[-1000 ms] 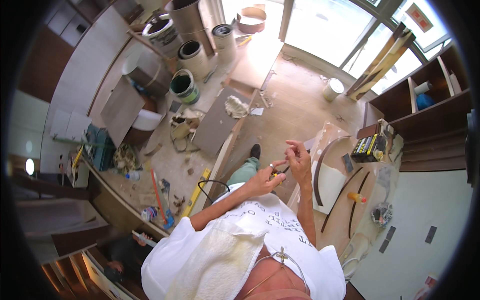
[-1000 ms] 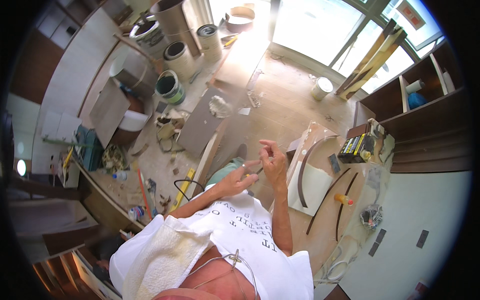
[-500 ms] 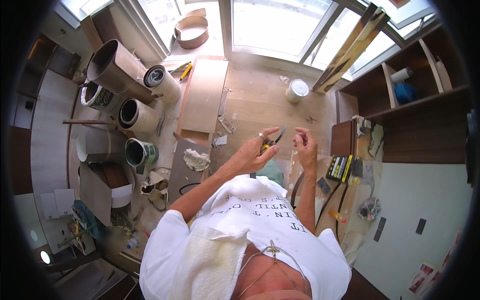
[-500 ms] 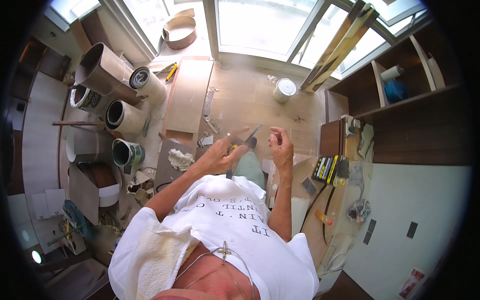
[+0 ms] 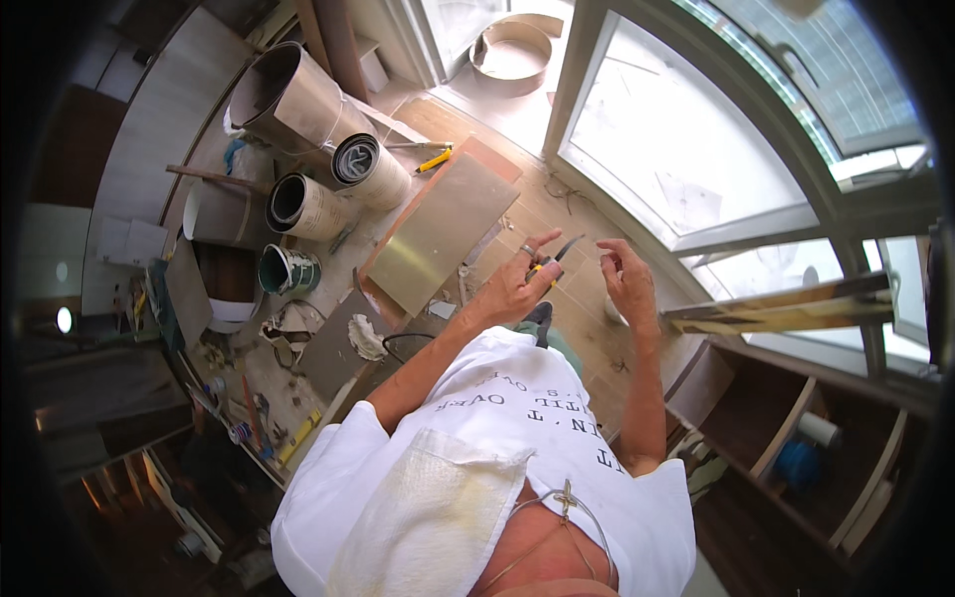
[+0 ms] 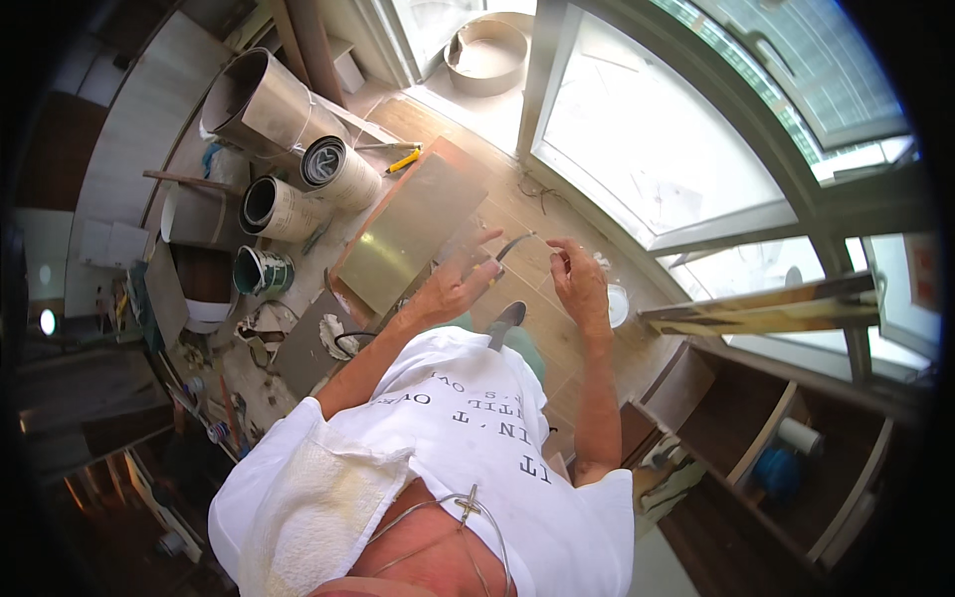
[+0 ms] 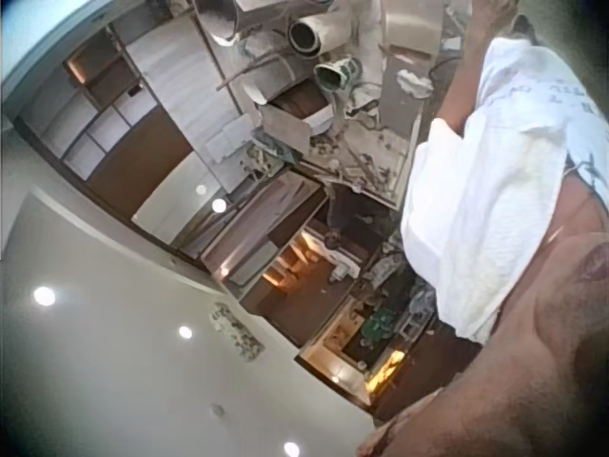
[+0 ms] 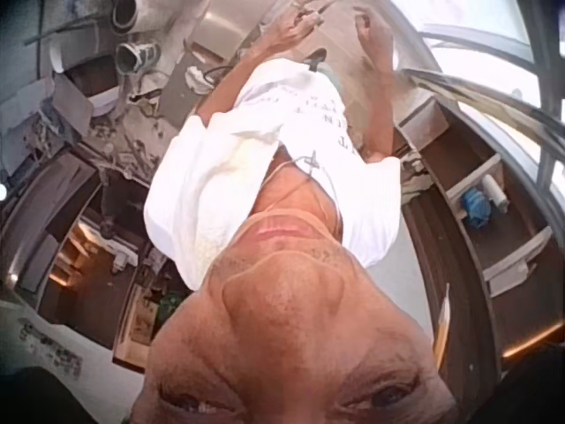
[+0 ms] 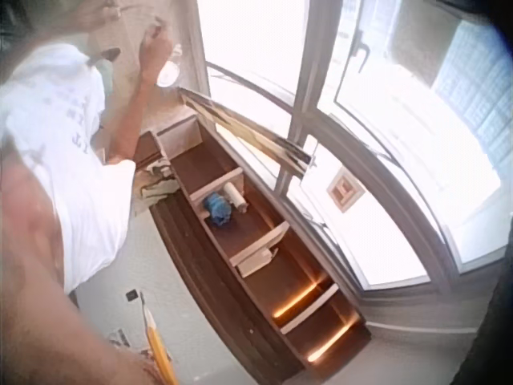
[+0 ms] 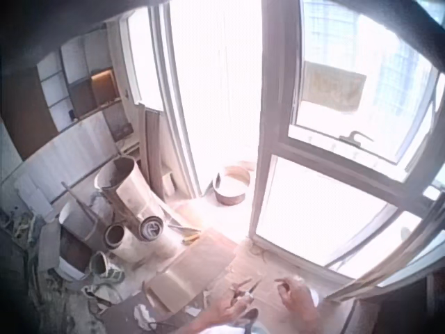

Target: The person measures a countertop area with a tape measure, then retrieves a rectangular material piece from a bucket. They place the material on the floor, measure it with the tape measure, and mark it with a pencil. The person repeats the measuring process on the material piece.

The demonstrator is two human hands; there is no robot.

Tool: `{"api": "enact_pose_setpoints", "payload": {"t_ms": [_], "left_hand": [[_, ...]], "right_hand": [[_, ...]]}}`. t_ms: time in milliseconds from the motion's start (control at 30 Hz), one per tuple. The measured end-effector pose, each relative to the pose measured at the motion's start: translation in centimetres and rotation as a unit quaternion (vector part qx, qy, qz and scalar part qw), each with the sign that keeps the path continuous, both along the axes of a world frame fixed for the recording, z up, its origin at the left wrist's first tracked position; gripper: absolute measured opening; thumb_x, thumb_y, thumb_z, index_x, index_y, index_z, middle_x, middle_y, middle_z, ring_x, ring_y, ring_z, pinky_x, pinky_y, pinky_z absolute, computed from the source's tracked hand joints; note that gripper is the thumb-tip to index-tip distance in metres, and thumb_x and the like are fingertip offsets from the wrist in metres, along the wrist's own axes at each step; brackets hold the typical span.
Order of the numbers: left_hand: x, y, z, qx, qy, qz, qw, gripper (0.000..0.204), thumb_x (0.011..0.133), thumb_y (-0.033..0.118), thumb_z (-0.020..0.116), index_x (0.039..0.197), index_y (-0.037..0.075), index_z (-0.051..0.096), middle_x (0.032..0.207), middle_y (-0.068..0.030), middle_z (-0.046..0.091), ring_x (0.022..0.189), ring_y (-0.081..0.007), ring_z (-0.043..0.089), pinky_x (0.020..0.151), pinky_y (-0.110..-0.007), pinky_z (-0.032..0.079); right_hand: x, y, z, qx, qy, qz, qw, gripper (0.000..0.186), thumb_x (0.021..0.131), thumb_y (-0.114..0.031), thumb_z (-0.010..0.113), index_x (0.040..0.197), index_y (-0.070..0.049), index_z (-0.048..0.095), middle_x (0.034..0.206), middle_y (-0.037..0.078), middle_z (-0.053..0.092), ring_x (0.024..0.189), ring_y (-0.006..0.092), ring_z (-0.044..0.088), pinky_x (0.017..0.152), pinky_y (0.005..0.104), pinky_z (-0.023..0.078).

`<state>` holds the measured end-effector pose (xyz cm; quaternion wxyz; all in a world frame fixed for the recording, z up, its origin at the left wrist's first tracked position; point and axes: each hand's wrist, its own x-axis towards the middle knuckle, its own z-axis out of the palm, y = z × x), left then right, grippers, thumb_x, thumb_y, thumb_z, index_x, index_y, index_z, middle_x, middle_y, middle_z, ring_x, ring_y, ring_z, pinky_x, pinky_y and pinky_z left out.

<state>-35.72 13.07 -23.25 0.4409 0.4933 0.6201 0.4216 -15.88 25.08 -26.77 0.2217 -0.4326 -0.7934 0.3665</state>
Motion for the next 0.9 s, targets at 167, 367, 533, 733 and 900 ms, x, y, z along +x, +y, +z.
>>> {"api": "enact_pose_setpoints", "payload": {"t_ms": [167,367,533,733,900], "left_hand": [[-2.3,7.5,-0.1,0.016,-0.064,0.096,0.993,0.051,0.098,0.023,0.049,0.142,0.000,0.037,0.107,-0.0155,0.063,0.105,-0.0228,0.057,0.094,-0.033,0.042],[-3.9,16.0,-4.3,-0.049,-0.101,0.044,0.993,0.059,0.100,0.035,0.049,0.146,0.004,0.030,0.114,-0.0240,0.058,0.103,-0.0300,0.059,0.091,-0.039,0.046],[-8.5,25.8,-4.4,-0.049,-0.092,0.071,0.992,0.056,0.098,0.030,0.048,0.145,0.002,0.034,0.120,-0.0228,0.057,0.110,-0.0281,0.057,0.099,-0.037,0.041],[-18.1,31.1,-2.8,0.014,-0.023,0.249,0.968,0.051,0.098,0.024,0.050,0.142,0.002,0.038,0.108,-0.0157,0.062,0.095,-0.0215,0.062,0.085,-0.034,0.049],[-24.6,25.5,-2.5,0.033,-0.005,0.490,0.871,0.046,0.100,0.023,0.048,0.142,0.006,0.038,0.095,-0.0109,0.062,0.086,-0.0167,0.061,0.078,-0.031,0.049]], "right_hand": [[-3.7,11.0,0.7,-0.030,0.028,0.079,0.996,0.020,0.090,-0.008,0.056,0.109,-0.008,0.063,0.074,0.009,0.063,0.065,0.0188,0.060,0.065,0.0324,0.048],[-13.4,22.2,-1.1,-0.039,0.088,0.184,0.978,0.021,0.090,-0.006,0.056,0.111,-0.007,0.062,0.076,0.009,0.064,0.067,0.0184,0.061,0.065,0.0308,0.048],[-22.1,32.4,-1.6,-0.112,0.084,0.228,0.964,0.024,0.094,-0.002,0.049,0.115,-0.004,0.060,0.080,0.005,0.062,0.074,0.0110,0.061,0.066,0.0239,0.050],[-34.8,41.9,-3.2,-0.170,0.138,0.251,0.943,0.022,0.095,-0.009,0.050,0.112,0.000,0.060,0.077,0.006,0.062,0.068,0.0108,0.059,0.064,0.0253,0.050],[-49.4,42.0,-6.8,-0.247,0.111,0.373,0.888,0.022,0.095,-0.012,0.050,0.111,0.000,0.059,0.075,0.007,0.061,0.067,0.0123,0.058,0.064,0.0266,0.050]]}}
